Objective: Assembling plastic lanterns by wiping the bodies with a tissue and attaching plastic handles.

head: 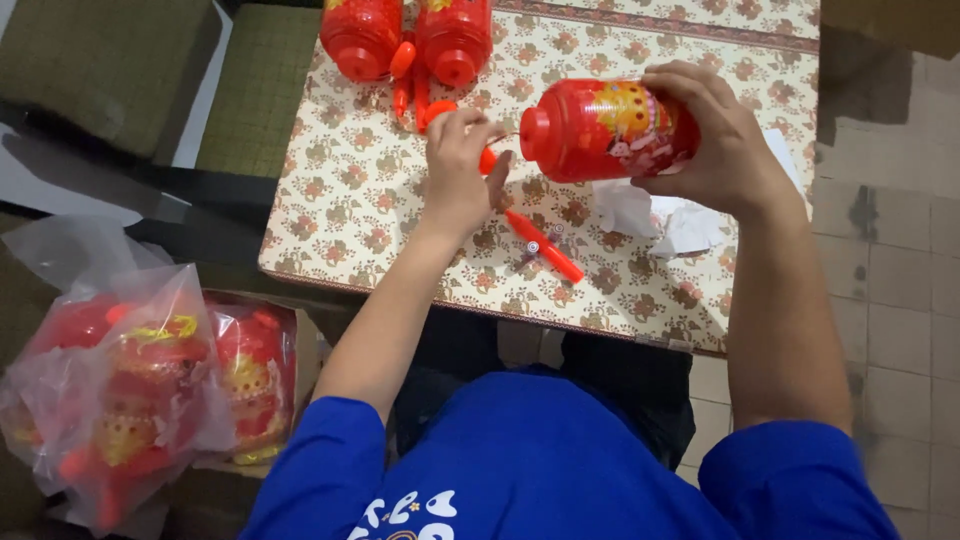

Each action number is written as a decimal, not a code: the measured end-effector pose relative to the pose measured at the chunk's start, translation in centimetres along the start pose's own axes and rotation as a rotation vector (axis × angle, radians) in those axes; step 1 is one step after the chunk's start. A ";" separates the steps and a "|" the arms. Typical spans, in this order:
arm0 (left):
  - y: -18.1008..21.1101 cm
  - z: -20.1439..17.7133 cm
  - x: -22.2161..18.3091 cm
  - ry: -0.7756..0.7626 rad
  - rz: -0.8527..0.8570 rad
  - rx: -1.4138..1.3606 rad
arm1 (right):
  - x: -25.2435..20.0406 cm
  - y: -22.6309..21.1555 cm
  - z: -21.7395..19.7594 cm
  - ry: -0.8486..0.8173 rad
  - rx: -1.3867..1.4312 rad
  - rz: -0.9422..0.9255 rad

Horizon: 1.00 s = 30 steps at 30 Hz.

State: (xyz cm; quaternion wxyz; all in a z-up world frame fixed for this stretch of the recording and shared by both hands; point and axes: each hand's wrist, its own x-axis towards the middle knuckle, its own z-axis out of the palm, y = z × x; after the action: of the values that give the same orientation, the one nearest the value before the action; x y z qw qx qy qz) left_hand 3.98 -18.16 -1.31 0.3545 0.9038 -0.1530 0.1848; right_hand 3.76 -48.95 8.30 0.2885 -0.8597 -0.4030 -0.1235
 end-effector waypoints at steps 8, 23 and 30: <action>0.7 -2.8 -2.7 -0.028 -0.365 -0.167 | 0.3 1.3 1.8 -0.013 0.053 0.041; 1.4 -2.3 -9.1 -0.068 0.030 -0.124 | 5.6 1.6 4.9 -0.395 -0.042 0.280; 0.0 -0.8 -10.3 -0.243 0.216 0.080 | 3.8 -0.4 5.7 -0.425 -0.262 0.312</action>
State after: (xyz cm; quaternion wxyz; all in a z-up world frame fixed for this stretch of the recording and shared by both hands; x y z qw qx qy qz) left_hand -5.31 -16.12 -5.26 0.2753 0.9111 -0.2836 0.1171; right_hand 5.74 -43.03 5.58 0.0997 -0.9477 -0.2982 0.0543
